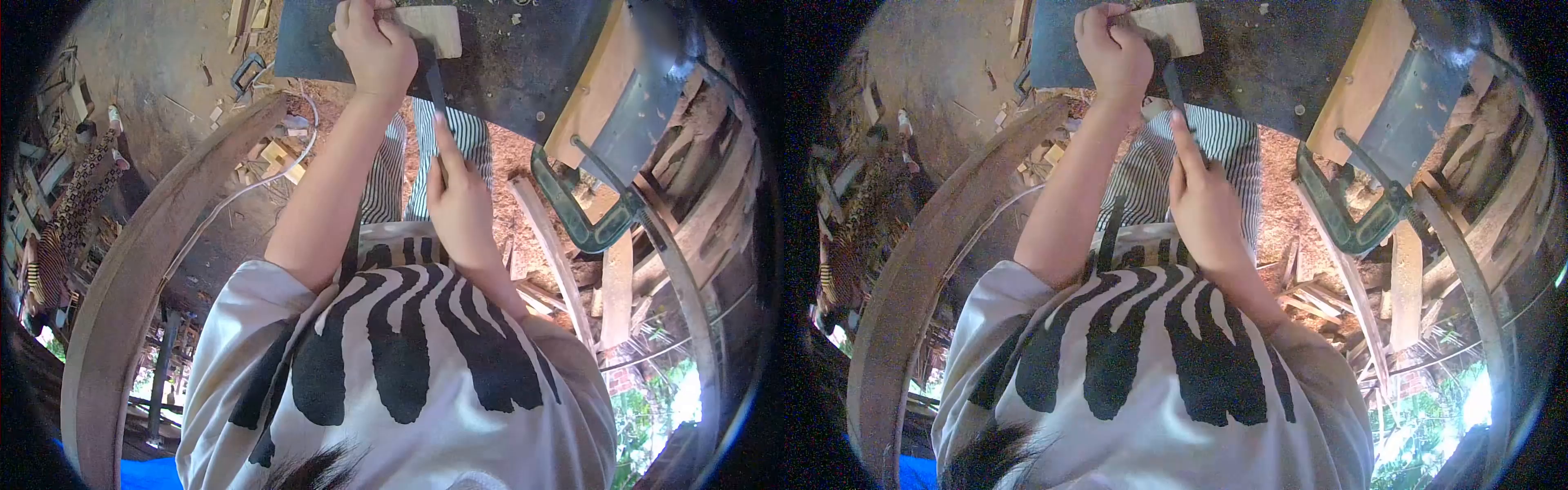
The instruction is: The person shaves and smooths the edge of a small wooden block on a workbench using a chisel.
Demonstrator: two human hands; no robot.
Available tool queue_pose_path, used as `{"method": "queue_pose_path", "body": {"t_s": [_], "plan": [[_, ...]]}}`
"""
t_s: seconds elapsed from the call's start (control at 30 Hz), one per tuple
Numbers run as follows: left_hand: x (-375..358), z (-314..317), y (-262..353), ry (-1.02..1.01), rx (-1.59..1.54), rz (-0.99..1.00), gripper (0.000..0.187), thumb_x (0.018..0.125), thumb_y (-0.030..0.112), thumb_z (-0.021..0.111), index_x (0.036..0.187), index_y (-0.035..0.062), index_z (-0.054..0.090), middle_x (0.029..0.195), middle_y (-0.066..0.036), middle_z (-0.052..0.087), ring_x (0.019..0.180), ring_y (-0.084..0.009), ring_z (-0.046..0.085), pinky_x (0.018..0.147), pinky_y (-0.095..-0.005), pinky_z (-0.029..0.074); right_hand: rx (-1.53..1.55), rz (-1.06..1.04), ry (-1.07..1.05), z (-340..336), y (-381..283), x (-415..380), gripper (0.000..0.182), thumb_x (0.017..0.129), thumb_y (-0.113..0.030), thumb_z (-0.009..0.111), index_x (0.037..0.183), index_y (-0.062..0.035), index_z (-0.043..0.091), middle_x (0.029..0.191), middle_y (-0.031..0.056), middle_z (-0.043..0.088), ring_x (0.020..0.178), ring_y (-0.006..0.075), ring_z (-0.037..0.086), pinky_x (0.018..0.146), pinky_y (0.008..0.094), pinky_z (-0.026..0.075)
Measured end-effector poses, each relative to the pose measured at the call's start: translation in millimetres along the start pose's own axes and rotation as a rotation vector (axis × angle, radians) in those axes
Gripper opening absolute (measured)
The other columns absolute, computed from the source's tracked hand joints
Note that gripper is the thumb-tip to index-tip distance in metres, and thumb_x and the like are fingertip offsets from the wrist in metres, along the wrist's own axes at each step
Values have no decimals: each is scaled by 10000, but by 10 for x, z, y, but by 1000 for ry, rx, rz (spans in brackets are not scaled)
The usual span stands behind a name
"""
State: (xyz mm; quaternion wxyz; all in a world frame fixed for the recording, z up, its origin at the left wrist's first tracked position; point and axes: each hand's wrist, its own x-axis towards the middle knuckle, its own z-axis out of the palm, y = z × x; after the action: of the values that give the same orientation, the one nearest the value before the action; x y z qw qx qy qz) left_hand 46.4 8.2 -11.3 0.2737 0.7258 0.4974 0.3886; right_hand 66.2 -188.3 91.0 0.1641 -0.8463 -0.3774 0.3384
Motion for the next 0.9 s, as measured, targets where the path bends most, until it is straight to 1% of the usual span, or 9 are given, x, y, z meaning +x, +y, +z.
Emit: {"method": "queue_pose_path", "body": {"t_s": [0.1, 0.2, 0.27, 0.37, 0.43, 0.53, 0.7, 0.77, 0.9], "plan": [[-15, 8, 2, -23, -86, -62, 151, 815, -6, 468, 928, -21, 568, 928, -220, 568, 825, -436, 562, 749, -491, 459, -7, 5, 20, 39, -84, 348, 598, 1020, -264, 543, 1571, -357, 331, 730, 223, 597, 619, 411, 670, 535, 522, 545], [2, 32, -46, 29, -54, 20, 147, 817, -14, 469, 924, -10, 570, 914, -211, 563, 811, -441, 552, 733, -491, 454, -9, 0, 43, 53, -76, 314, 605, 1015, -258, 548, 1571, -359, 330, 711, 225, 589, 604, 418, 660, 541, 518, 553], [-30, 43, -126, 7, 65, 16, 190, 826, 19, 481, 951, -3, 622, 949, -172, 625, 916, -360, 613, 839, -428, 500, 20, -3, -11, 36, 37, -11, 596, 1017, -257, 543, 1568, -356, 339, 692, 233, 584, 594, 429, 655, 543, 515, 555], [-27, 74, -135, 34, -14, -15, 178, 774, 3, 487, 874, 2, 634, 903, -190, 593, 887, -400, 571, 828, -465, 479, 12, 37, -42, -17, 11, -118, 594, 1018, -252, 546, 1566, -354, 343, 696, 246, 587, 591, 431, 656, 544, 510, 558], [-7, 41, -130, 24, -4, 26, 182, 777, 0, 481, 879, 0, 632, 905, -188, 596, 890, -394, 576, 828, -460, 479, -4, 21, -27, -31, -72, 122, 600, 1013, -245, 555, 1565, -350, 346, 714, 246, 595, 594, 425, 659, 541, 508, 558], [-23, 46, -118, 19, -10, 38, 182, 779, -3, 474, 880, -2, 625, 911, -190, 595, 904, -393, 577, 834, -458, 475, -19, -32, 98, 53, -114, 446, 604, 1006, -238, 565, 1562, -346, 353, 723, 233, 607, 590, 419, 660, 519, 500, 552], [-31, 45, -109, -3, -29, -45, 175, 781, -5, 467, 882, -4, 610, 932, -198, 587, 940, -405, 566, 852, -472, 464, -1, 8, 15, 4, 8, -94, 620, 1001, -238, 567, 1564, -359, 338, 715, 223, 596, 588, 417, 659, 517, 504, 552], [-19, 45, -132, 1, -10, 21, 180, 786, -5, 465, 896, 0, 608, 943, -199, 579, 943, -412, 556, 850, -483, 457, -21, 31, -10, 2, 61, -166, 625, 999, -236, 567, 1564, -363, 333, 710, 219, 591, 585, 418, 657, 518, 506, 553], [-8, 38, -151, -33, 33, 106, 180, 788, -6, 467, 900, 3, 607, 941, -198, 573, 936, -415, 553, 845, -484, 456, 40, 19, 29, 7, -61, 199, 626, 1002, -242, 563, 1566, -382, 330, 709, 215, 580, 573, 416, 652, 509, 511, 539]]}}
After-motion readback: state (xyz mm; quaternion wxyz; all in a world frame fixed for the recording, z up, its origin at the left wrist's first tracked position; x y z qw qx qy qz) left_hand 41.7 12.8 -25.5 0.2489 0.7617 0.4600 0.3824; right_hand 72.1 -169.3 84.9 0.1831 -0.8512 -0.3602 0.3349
